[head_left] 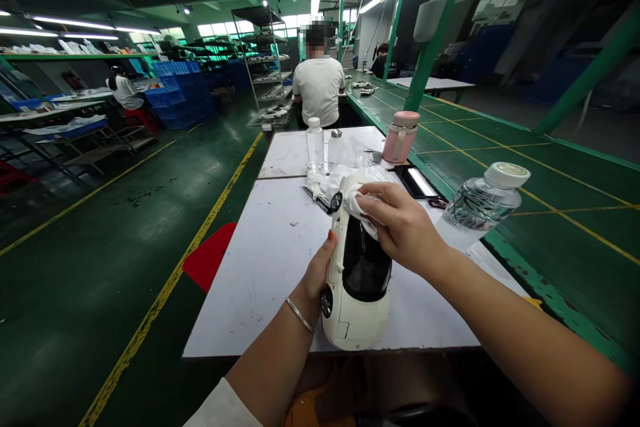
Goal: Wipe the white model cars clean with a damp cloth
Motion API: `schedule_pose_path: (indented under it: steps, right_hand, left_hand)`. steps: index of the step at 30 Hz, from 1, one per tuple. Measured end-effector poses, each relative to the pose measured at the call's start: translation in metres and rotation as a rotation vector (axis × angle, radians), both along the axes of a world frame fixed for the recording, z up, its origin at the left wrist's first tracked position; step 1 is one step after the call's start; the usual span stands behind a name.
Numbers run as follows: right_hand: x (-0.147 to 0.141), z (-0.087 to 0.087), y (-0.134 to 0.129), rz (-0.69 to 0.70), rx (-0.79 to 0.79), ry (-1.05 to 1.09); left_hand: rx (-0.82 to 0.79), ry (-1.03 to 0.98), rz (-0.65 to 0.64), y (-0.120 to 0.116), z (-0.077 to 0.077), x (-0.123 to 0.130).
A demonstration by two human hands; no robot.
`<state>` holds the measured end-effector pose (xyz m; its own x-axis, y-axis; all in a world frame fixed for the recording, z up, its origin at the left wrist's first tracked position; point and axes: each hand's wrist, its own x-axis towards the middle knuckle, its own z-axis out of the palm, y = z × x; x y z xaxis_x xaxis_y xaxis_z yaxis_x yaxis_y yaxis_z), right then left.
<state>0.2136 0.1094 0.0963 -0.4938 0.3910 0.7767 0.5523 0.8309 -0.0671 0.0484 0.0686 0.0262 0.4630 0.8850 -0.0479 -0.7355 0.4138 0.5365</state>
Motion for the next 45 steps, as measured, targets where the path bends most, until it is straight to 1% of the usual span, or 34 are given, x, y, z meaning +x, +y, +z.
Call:
schedule_pose_path:
  steps: [3, 5, 7, 10, 12, 14, 16, 17, 19, 20, 22, 23, 25, 26, 27, 29, 30, 32, 33, 34, 35, 38, 40, 42, 43, 45]
  right_hand:
    - [0.013, -0.011, 0.003, -0.080, 0.025, 0.054]
    - [0.024, -0.022, 0.003, -0.131, 0.039, 0.052]
    - [0.038, -0.034, 0.003, -0.178, 0.053, 0.043]
    - [0.059, -0.050, 0.005, -0.225, 0.060, 0.021]
    - [0.071, -0.056, 0.005, -0.250, -0.015, -0.039]
    - [0.077, -0.054, 0.004, -0.269, -0.161, -0.104]
    - [0.077, -0.042, 0.000, -0.284, -0.331, -0.062]
    - [0.074, -0.034, -0.001, -0.290, -0.405, 0.022]
    - [0.065, -0.016, -0.002, -0.253, -0.536, 0.282]
    - [0.060, -0.009, -0.001, -0.203, -0.609, 0.417]
    - [0.050, 0.000, 0.005, -0.057, -0.839, 0.635]
    - [0.046, 0.001, 0.009, 0.014, -0.979, 0.706]
    - [0.041, -0.007, 0.018, 0.100, -1.215, 0.790]
    - [0.040, -0.015, 0.021, 0.116, -1.288, 0.825]
    - [0.040, -0.024, 0.023, 0.120, -1.324, 0.866]
    - [0.039, -0.043, 0.023, 0.107, -1.349, 0.980]
    - [0.038, -0.052, 0.021, 0.096, -1.358, 1.052]
    - [0.032, -0.064, 0.014, 0.074, -1.370, 1.188]
    - [0.028, -0.068, 0.009, 0.068, -1.379, 1.244]
    - [0.022, -0.070, 0.003, 0.069, -1.391, 1.289]
    - [0.016, -0.070, -0.003, 0.074, -1.406, 1.323]
    - [-0.008, -0.068, -0.022, 0.105, -1.432, 1.389]
    - [-0.025, -0.068, -0.037, 0.131, -1.412, 1.449]
    - [-0.040, -0.070, -0.055, 0.169, -1.383, 1.509]
    - [-0.047, -0.073, -0.064, 0.198, -1.384, 1.520]
    - [-0.055, -0.081, -0.084, 0.253, -1.443, 1.458]
  left_hand:
    - [-0.027, 0.000, -0.135, -0.003, 0.002, -0.002]
    - [-0.038, -0.006, -0.200, -0.004, 0.005, -0.004]
    - [-0.040, -0.006, -0.222, -0.005, 0.009, -0.005]
    - [0.003, -0.029, -0.224, -0.006, 0.016, -0.007]
    - [0.035, -0.055, -0.245, -0.005, 0.019, -0.009]
    - [0.052, -0.064, -0.293, -0.005, 0.020, -0.012]
    - [0.058, -0.054, -0.351, -0.004, 0.018, -0.015]
    - [0.058, -0.051, -0.375, -0.004, 0.016, -0.016]
    - [0.051, -0.054, -0.415, -0.004, 0.012, -0.017]
    - [0.048, -0.055, -0.435, -0.003, 0.010, -0.017]
    - [0.025, -0.022, -0.496, -0.003, 0.009, -0.016]
    - [0.007, 0.013, -0.525, -0.002, 0.009, -0.015]
    - [-0.034, 0.092, -0.551, 0.002, 0.009, -0.015]
    - [-0.042, 0.123, -0.539, 0.004, 0.009, -0.016]
    - [-0.028, 0.143, -0.532, 0.007, 0.008, -0.017]
    - [0.076, 0.137, -0.460, 0.013, 0.006, -0.021]
    - [0.142, 0.119, -0.395, 0.015, 0.006, -0.023]
    - [0.252, 0.067, -0.212, 0.018, 0.007, -0.028]
    - [0.276, 0.052, -0.104, 0.019, 0.010, -0.030]
    - [0.288, 0.057, -0.007, 0.019, 0.013, -0.031]
    - [0.300, 0.083, 0.057, 0.019, 0.016, -0.031]
    - [0.381, 0.248, 0.246, 0.020, 0.022, -0.025]
    - [0.446, 0.339, 0.411, 0.020, 0.019, -0.018]
    - [0.460, 0.349, 0.559, 0.019, 0.012, -0.012]
    - [0.441, 0.330, 0.577, 0.018, 0.008, -0.010]
    - [0.361, 0.268, 0.519, 0.016, 0.003, -0.012]
